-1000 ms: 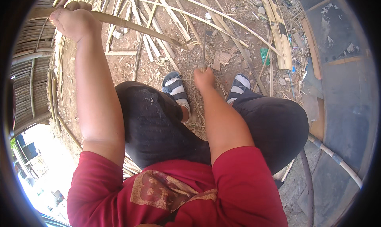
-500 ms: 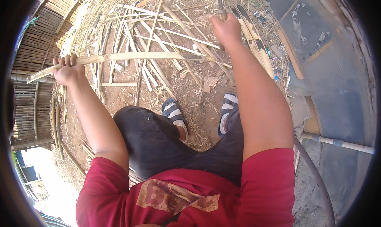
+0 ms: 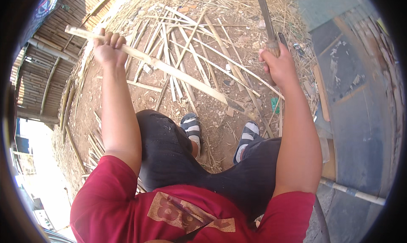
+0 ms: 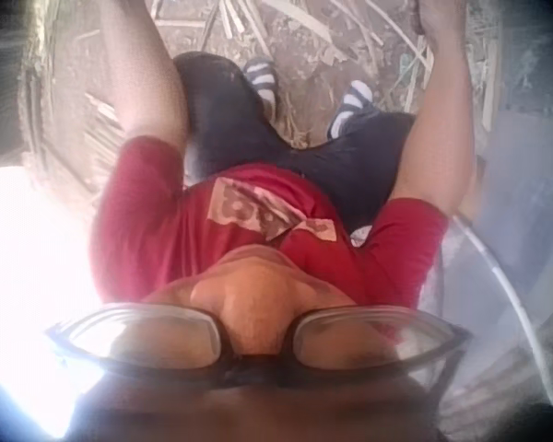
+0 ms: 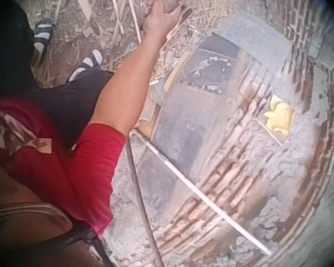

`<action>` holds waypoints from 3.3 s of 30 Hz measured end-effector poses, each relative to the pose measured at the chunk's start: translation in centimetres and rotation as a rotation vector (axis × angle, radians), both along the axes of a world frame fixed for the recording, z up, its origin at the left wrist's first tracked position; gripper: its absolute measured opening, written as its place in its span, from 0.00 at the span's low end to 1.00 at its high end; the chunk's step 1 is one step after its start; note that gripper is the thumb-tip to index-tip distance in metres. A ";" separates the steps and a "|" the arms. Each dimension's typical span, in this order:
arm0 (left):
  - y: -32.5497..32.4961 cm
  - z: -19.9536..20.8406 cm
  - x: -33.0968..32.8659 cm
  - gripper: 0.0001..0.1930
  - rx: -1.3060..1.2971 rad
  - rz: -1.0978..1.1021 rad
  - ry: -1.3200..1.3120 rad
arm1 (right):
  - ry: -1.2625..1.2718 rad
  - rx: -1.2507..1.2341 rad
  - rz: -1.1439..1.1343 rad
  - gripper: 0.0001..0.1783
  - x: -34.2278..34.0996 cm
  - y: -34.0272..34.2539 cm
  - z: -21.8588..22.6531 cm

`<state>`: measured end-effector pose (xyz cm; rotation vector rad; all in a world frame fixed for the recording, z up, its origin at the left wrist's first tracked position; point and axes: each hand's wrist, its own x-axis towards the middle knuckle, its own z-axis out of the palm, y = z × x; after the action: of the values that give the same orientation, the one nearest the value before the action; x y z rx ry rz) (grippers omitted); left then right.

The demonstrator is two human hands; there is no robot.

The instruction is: The person uses a machete to shave and smooth the edges of thin strips of bamboo while sitting on the ground. The person handles several bamboo strips one at a time, removing excess material from their sides.

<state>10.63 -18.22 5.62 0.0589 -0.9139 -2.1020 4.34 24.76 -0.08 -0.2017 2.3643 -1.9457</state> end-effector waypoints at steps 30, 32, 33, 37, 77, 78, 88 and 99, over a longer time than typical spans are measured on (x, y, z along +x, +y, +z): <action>15.4 2.9 1.0 0.27 -0.247 -0.482 -0.029 | -0.004 -0.388 0.277 0.16 6.9 -8.3 1.3; 16.0 2.6 1.0 0.27 -0.290 -0.514 -0.032 | 0.000 -0.412 0.283 0.16 6.9 -8.3 1.5; 16.4 2.6 1.1 0.27 -0.309 -0.527 -0.036 | 0.001 -0.425 0.283 0.16 6.9 -8.3 1.4; 17.5 2.5 0.7 0.28 -0.401 -0.486 -0.046 | 0.036 -0.437 0.306 0.17 6.3 -8.5 1.4; 16.4 -6.6 1.5 0.35 -1.797 -0.458 -0.519 | 0.347 -0.787 -0.252 0.16 3.9 -8.2 7.0; 17.1 -6.7 1.4 0.33 -1.819 -0.454 -0.572 | 0.363 -0.788 -0.287 0.17 3.6 -7.8 7.3; 14.6 1.0 1.7 0.18 -1.529 -0.025 -0.672 | 0.376 -0.728 -0.552 0.22 1.3 -1.7 7.9; 12.0 -3.4 6.1 0.23 -1.420 0.191 -0.885 | 0.589 0.379 -0.160 0.20 4.0 0.4 5.1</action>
<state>16.74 -6.24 2.23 0.3189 -2.5669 -0.7863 8.38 25.18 5.02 -0.6541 3.1512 -1.6036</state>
